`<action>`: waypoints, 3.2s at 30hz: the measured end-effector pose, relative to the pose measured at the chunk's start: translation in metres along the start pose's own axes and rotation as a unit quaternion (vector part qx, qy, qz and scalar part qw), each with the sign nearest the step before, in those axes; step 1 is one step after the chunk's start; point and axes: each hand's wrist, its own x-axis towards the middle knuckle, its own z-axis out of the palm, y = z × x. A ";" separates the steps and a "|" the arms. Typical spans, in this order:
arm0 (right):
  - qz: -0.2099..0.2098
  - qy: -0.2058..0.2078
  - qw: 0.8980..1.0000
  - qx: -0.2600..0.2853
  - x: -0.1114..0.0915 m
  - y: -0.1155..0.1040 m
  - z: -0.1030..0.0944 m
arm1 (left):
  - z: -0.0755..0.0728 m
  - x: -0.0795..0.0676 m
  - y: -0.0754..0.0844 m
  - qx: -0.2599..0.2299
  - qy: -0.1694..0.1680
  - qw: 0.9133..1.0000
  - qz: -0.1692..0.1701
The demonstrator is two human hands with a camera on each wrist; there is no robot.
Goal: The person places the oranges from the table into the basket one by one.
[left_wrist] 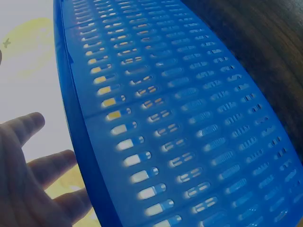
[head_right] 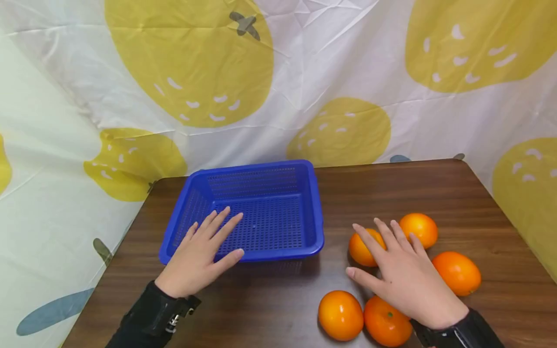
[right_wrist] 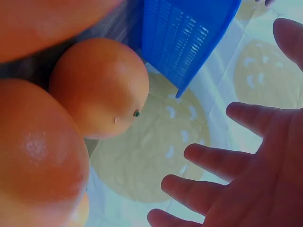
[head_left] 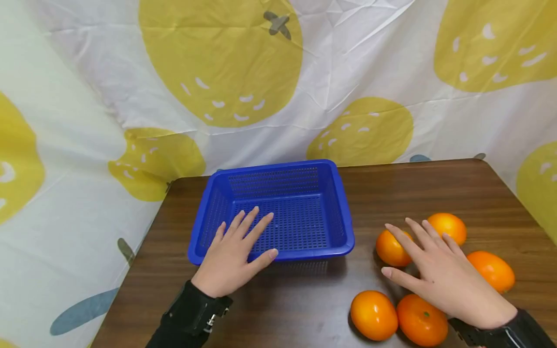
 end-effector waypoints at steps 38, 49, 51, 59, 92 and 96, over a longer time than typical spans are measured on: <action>-0.075 0.045 0.996 -0.008 -0.022 -0.023 0.034 | -0.004 -0.021 -0.086 -0.076 0.109 0.980 -0.150; -0.103 0.046 0.994 -0.002 -0.024 -0.030 0.044 | 0.003 -0.023 -0.097 -0.153 0.054 0.965 -0.204; -0.101 0.045 0.994 0.002 -0.025 -0.031 0.046 | 0.004 -0.022 -0.099 -0.162 0.050 0.964 -0.205; -0.082 0.022 0.996 0.016 -0.025 -0.036 0.054 | 0.007 -0.021 -0.103 -0.205 0.030 0.953 -0.222; -0.091 -0.039 0.995 0.022 -0.024 -0.039 0.063 | -0.001 -0.026 -0.111 -0.264 -0.031 0.933 -0.244; -0.096 -0.049 0.994 0.027 -0.024 -0.040 0.062 | -0.001 -0.025 -0.112 -0.275 -0.037 0.928 -0.249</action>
